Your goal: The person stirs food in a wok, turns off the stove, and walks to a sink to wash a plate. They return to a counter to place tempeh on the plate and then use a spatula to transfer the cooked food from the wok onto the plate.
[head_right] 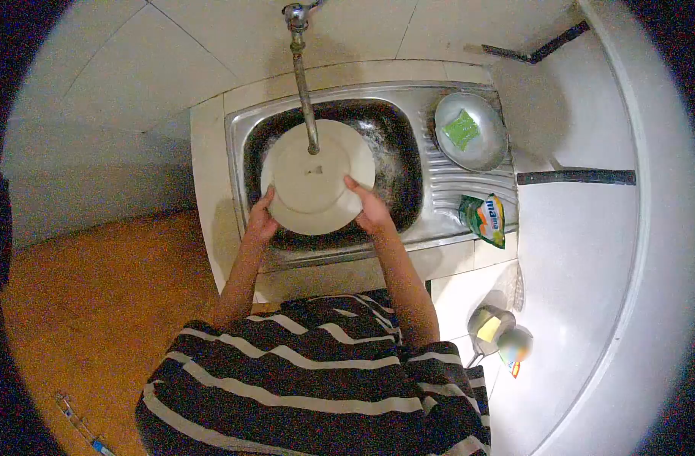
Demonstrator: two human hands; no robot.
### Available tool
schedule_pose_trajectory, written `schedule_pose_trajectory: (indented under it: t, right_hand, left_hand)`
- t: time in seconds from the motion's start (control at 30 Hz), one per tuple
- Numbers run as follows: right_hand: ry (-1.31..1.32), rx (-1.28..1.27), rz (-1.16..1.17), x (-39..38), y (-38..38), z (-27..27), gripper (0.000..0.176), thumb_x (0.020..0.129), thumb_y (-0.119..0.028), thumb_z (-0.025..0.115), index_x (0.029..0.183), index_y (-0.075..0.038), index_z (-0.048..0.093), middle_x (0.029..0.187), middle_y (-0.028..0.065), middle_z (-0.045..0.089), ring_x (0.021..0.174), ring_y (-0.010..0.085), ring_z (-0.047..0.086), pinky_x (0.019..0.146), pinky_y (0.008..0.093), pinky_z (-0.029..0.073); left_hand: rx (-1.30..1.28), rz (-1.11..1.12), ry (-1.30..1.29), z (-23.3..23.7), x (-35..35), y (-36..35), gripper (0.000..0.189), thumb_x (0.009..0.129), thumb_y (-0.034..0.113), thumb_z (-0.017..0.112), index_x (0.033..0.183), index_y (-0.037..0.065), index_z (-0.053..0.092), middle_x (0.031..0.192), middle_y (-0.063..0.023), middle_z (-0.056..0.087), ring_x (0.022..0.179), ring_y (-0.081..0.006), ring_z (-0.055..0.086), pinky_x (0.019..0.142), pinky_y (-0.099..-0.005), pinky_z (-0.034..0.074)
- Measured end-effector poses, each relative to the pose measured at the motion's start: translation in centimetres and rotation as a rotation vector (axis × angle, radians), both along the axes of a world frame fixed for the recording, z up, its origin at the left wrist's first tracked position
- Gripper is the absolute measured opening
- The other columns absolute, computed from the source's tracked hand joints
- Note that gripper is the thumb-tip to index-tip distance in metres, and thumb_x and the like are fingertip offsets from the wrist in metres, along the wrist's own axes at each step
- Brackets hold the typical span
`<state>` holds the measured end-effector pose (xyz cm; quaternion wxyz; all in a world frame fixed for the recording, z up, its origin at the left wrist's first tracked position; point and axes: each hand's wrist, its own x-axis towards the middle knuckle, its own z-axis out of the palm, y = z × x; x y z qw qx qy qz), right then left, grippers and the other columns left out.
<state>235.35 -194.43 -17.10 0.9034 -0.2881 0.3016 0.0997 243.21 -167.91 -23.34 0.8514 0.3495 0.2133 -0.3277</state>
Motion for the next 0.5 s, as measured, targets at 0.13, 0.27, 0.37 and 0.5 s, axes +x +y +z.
schedule_pose_trajectory:
  t: [0.13, 0.27, 0.37, 0.5]
  right_hand:
    - [-0.019, -0.162, -0.202, -3.1, 1.8, 3.5, 0.061, 0.087, -0.023, 0.073, 0.137, -0.001, 0.043, 0.131, 0.0148, 0.055, 0.116, 0.0272, 0.058, 0.095, 0.0415, 0.052]
    - [0.145, -0.340, -0.258, -6.7, 1.7, 4.9, 0.062, 0.086, -0.022, 0.075, 0.135, -0.002, 0.043, 0.128, 0.0122, 0.055, 0.116, 0.0247, 0.055, 0.097, 0.0398, 0.048]
    - [0.211, -0.464, -0.183, -8.3, 1.8, 6.6, 0.061, 0.087, -0.023, 0.074, 0.135, -0.002, 0.043, 0.127, 0.0115, 0.056, 0.115, 0.0229, 0.055, 0.095, 0.0365, 0.048]
    - [0.115, -0.638, -0.188, -10.4, 2.3, 4.9, 0.051, 0.088, -0.023, 0.073, 0.128, -0.001, 0.050, 0.116, 0.0112, 0.062, 0.105, 0.0200, 0.060, 0.089, 0.0338, 0.049]
  left_hand:
    - [0.353, -0.212, -0.044, 2.0, 0.4, -3.5, 0.068, 0.095, 0.043, 0.059, 0.144, 0.003, 0.035, 0.140, -0.0122, 0.051, 0.129, -0.0272, 0.048, 0.103, -0.0473, 0.045]
    - [0.636, -0.330, -0.253, -2.0, -0.6, -7.4, 0.078, 0.094, 0.048, 0.056, 0.149, 0.004, 0.023, 0.144, -0.0196, 0.043, 0.130, -0.0338, 0.044, 0.102, -0.0468, 0.041]
    - [0.921, -0.368, -0.467, -1.2, -0.7, -12.6, 0.079, 0.096, 0.057, 0.045, 0.149, 0.002, 0.025, 0.142, -0.0237, 0.044, 0.129, -0.0408, 0.043, 0.106, -0.0463, 0.036]
    - [0.824, -0.386, -0.680, -1.2, 2.4, -16.6, 0.084, 0.095, 0.064, 0.035, 0.146, -0.002, 0.031, 0.143, -0.0234, 0.044, 0.128, -0.0463, 0.043, 0.107, -0.0466, 0.034]
